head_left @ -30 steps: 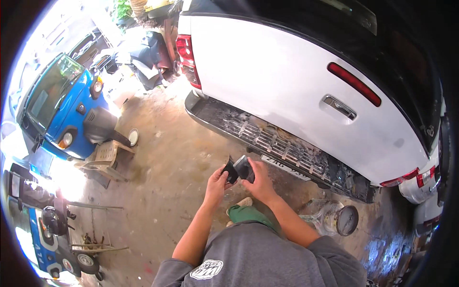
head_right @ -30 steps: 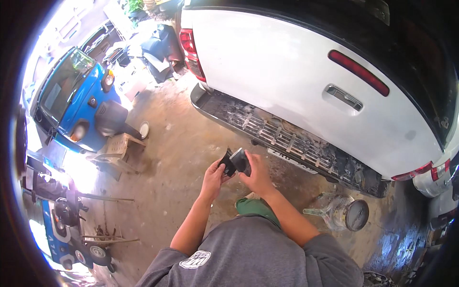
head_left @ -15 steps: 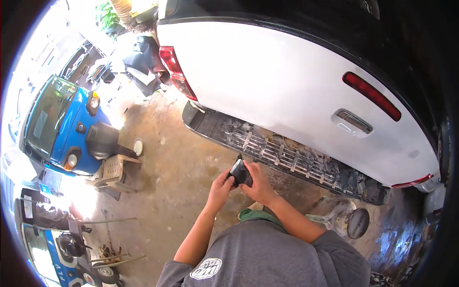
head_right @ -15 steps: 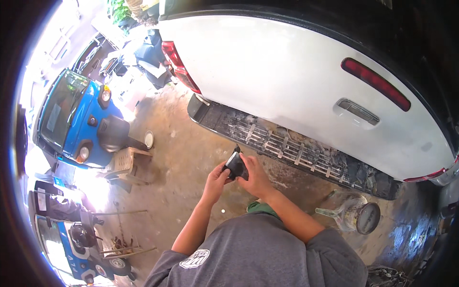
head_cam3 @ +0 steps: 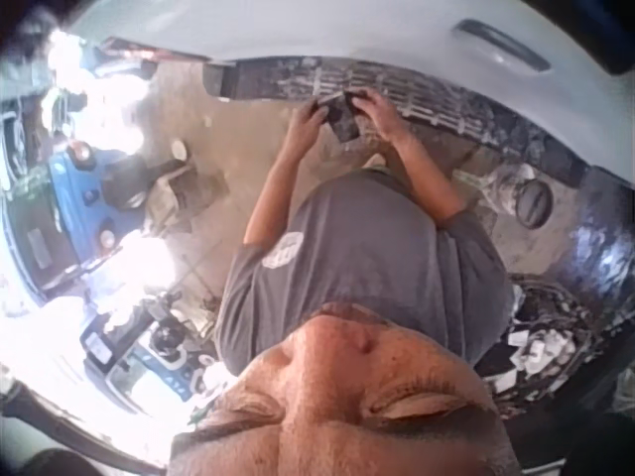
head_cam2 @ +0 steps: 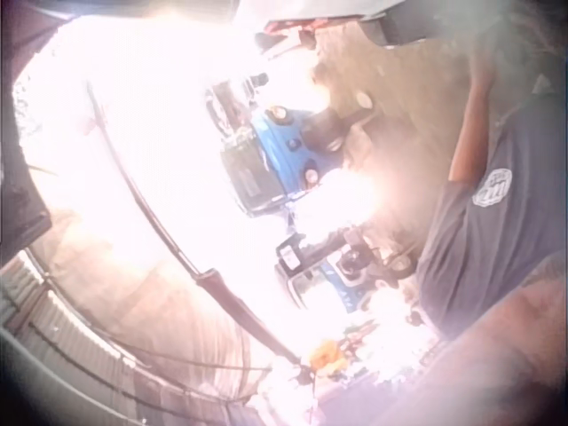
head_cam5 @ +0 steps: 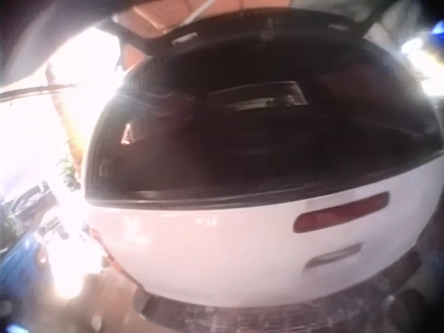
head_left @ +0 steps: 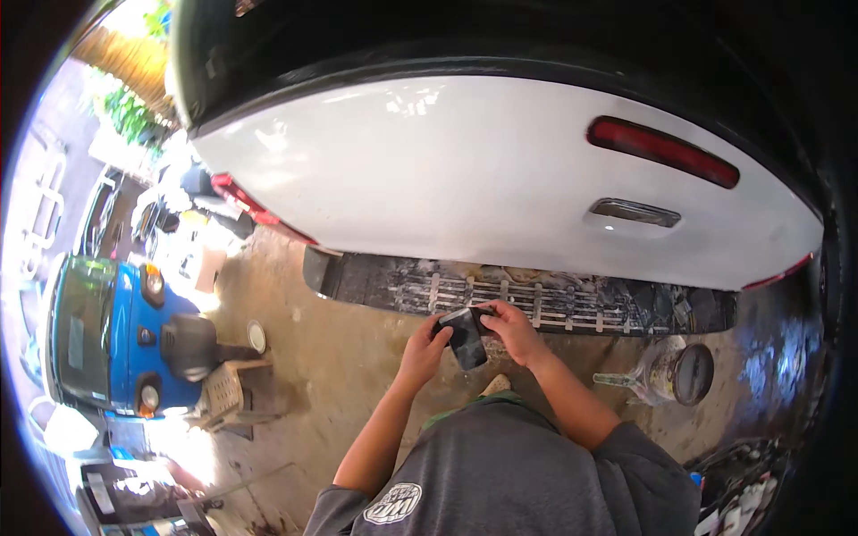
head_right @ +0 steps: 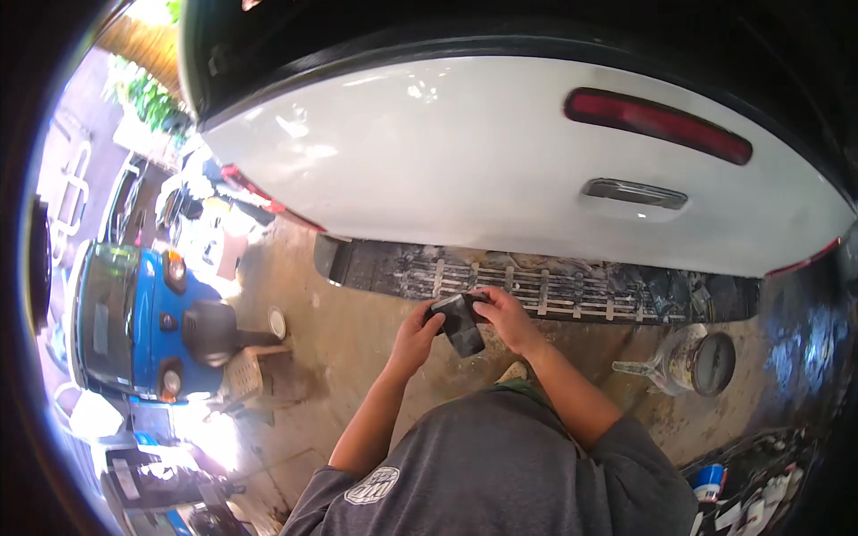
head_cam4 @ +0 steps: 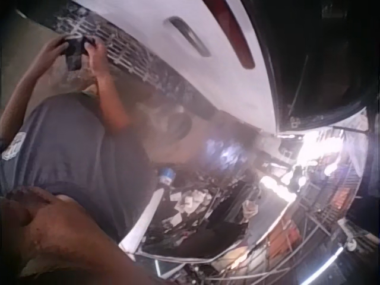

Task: The person sands the white body of a pickup truck using a sanding block, periodically rinsing the block in a bucket of water.

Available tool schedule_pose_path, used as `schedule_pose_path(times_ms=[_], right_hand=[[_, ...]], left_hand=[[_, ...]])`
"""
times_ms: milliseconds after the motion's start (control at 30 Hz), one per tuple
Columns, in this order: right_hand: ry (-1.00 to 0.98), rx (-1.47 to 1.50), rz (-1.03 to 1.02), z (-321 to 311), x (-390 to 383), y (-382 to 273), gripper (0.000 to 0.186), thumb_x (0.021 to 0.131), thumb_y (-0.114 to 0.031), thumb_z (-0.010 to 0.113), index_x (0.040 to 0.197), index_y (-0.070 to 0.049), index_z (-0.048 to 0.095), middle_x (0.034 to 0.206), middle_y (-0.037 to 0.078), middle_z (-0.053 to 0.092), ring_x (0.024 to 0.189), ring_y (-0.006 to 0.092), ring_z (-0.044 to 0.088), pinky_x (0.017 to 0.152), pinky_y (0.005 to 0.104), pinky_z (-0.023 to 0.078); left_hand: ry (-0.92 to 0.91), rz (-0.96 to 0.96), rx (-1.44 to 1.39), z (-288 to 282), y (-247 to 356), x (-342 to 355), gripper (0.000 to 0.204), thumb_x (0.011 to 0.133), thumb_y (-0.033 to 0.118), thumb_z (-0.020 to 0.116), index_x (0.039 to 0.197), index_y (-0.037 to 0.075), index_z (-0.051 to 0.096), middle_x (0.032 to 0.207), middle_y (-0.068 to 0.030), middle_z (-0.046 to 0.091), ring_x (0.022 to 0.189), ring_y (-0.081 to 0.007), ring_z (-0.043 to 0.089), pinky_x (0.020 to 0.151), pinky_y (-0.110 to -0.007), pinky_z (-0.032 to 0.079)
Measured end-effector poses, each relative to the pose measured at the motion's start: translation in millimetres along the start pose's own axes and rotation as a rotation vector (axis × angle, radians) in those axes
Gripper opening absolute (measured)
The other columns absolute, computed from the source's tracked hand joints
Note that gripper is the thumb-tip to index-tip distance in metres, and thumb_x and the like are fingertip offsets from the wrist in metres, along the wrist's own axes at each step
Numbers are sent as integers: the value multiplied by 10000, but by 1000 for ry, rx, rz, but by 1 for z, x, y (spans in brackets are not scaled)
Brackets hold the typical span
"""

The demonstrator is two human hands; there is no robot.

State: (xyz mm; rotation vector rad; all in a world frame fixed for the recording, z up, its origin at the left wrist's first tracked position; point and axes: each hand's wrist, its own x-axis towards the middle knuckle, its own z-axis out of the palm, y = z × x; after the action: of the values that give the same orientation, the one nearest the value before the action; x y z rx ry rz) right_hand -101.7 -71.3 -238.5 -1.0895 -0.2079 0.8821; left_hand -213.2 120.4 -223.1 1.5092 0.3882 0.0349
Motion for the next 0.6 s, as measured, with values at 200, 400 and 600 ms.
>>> schedule_pose_path(times_ms=[200, 400, 600], right_hand=[[448, -1103, -627, 2, -49, -4, 865, 874, -212, 773, 1553, 28, 293, 1483, 274, 419, 1374, 421, 430, 1127, 490, 372], [1027, -1216, -497, -31, -61, 19, 805, 881, -306, 752, 1485, 73, 380, 1437, 260, 492, 1293, 445, 496, 1065, 503, 422], [1021, -350, -441, -35, -39, 74, 691, 1010, -403, 622, 1443, 97, 421, 1341, 283, 559, 1217, 378, 578, 1015, 372, 462]], left_hand=[[-35, 42, 601, 88, 41, 42, 605, 982, 198, 623, 1504, -9, 398, 826, -182, 684, 760, -300, 678, 714, -402, 529], [-438, 181, 1313, 165, 83, 71, 672, 981, 336, 567, 1531, 13, 356, 876, -238, 723, 813, -432, 705, 747, -530, 550], [-933, 865, 1440, 177, 195, 105, 445, 974, 274, 643, 1358, 57, 595, 1068, -189, 728, 943, -361, 708, 790, -474, 559]])
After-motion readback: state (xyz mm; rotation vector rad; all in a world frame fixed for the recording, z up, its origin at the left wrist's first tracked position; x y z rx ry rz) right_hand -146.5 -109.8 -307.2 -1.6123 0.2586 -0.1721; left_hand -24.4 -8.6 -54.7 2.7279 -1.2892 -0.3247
